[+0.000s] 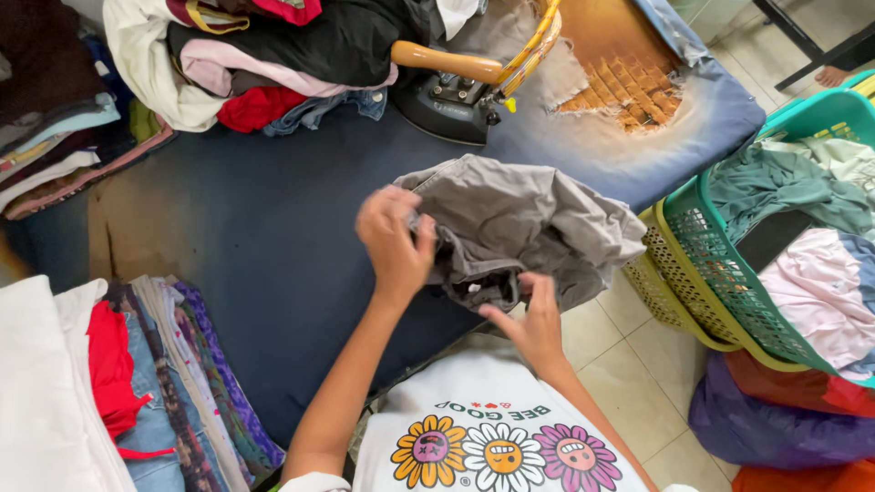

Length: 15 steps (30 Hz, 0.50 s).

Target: The person irons a white shirt on a padded ironing table, then folds it and sets it aside. They pick up gray shorts, turn them right-side out, spread them flat, and iron them. They then lay out a black t-shirt, iron it, and fold it in half on the table.

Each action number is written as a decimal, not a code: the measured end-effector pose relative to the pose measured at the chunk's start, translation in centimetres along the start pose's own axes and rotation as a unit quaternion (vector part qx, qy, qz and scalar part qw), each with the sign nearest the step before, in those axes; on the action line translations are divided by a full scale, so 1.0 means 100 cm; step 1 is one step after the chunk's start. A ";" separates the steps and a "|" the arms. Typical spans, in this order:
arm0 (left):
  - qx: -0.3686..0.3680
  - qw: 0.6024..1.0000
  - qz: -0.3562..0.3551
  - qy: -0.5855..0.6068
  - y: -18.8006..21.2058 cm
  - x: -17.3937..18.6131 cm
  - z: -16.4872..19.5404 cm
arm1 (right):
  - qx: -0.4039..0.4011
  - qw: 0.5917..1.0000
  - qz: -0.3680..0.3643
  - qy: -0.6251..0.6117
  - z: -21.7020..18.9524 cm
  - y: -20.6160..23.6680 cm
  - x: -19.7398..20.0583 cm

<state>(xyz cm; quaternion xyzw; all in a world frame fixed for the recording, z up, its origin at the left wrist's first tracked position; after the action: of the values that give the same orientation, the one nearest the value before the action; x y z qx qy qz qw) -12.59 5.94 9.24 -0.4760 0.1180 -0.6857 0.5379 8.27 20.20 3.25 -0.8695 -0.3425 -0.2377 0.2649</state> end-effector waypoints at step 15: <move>0.314 0.815 -0.108 0.476 -0.013 -0.036 0.035 | 0.074 0.980 0.109 0.151 -0.036 -0.102 0.086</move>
<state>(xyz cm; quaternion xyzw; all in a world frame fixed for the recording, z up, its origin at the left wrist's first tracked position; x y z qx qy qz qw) -10.78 10.71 10.09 0.0947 0.0853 -0.8799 0.4577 5.67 28.38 14.11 -0.8338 -0.2183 -0.3098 0.4013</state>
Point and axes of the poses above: each hand's wrist, its own y-axis away from the middle knuckle, its own x-axis out of the back of the hand, z = x × y, the point moved 5 cm from there along -y, towards the middle knuckle, and after that the axes turned 3 degrees about y, right-handed, at the moved point
